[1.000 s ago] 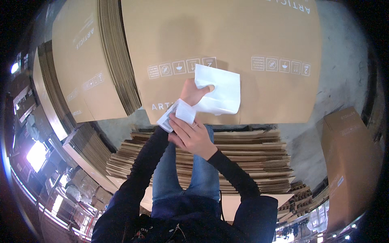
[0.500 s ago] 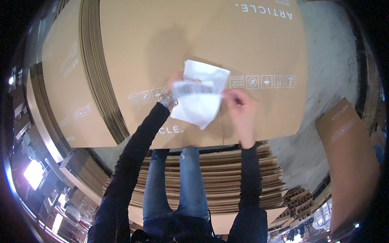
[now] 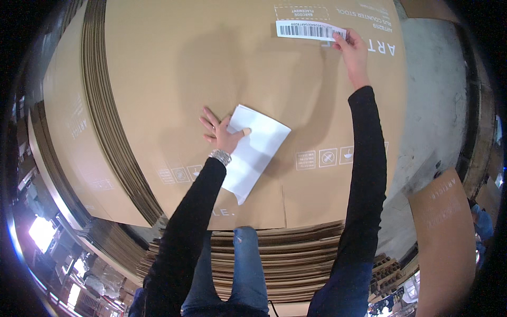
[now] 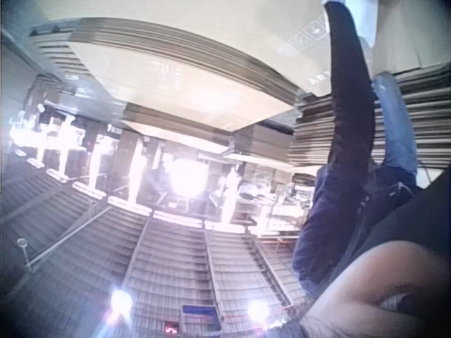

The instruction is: The person repeatedly peels barcode labels from a sheet and sticks them onto stacked cardboard boxes in a warehouse. The person handles the label sheet and boxes by hand, moving between stacks to apply labels to different boxes throughout the clip.

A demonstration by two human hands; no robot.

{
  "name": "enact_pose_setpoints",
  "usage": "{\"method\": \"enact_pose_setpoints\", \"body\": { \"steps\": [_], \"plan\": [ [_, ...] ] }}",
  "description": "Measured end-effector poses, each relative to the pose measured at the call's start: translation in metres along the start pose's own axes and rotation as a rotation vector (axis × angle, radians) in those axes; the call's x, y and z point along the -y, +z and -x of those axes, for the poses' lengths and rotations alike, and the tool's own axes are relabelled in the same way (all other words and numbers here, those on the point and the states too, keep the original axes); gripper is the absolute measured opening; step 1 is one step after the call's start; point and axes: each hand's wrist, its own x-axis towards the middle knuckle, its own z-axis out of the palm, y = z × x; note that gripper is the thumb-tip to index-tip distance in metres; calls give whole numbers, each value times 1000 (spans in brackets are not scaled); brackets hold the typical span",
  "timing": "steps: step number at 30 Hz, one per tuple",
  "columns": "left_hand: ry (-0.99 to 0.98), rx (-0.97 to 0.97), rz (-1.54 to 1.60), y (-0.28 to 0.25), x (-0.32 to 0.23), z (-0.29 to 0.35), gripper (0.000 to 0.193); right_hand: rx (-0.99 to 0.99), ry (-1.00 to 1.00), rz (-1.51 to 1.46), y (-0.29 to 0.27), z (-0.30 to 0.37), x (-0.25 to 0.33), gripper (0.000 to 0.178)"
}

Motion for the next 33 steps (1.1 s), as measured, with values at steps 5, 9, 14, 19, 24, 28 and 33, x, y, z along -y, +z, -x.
{"method": "enact_pose_setpoints", "body": {
  "steps": [5, 9, 14, 19, 24, 28, 33],
  "plan": [
    [-26, 4, 68, -7, -10, 6, 43, -21, 30, 7, 5, -52, -26, 20],
    [-74, 42, 35, -8, -12, 6, 45, 25, 48, 73, 5, -72, -34, 22],
    [-68, 43, 28, -8, -14, 3, 45, 95, 46, 132, 4, -84, -32, 23],
    [-99, 72, 12, -9, -14, 5, 45, 73, 60, 134, 6, -85, -37, 21],
    [-55, -1, 122, -4, -9, 4, 39, 67, 40, 182, 6, -91, -43, 23],
    [-12, -25, 155, -1, -7, 2, 38, 71, 91, 330, 10, -93, -41, 24],
    [38, -51, 173, -3, -10, 3, 36, 20, -105, 760, 20, -89, -41, 36]
  ]
}}
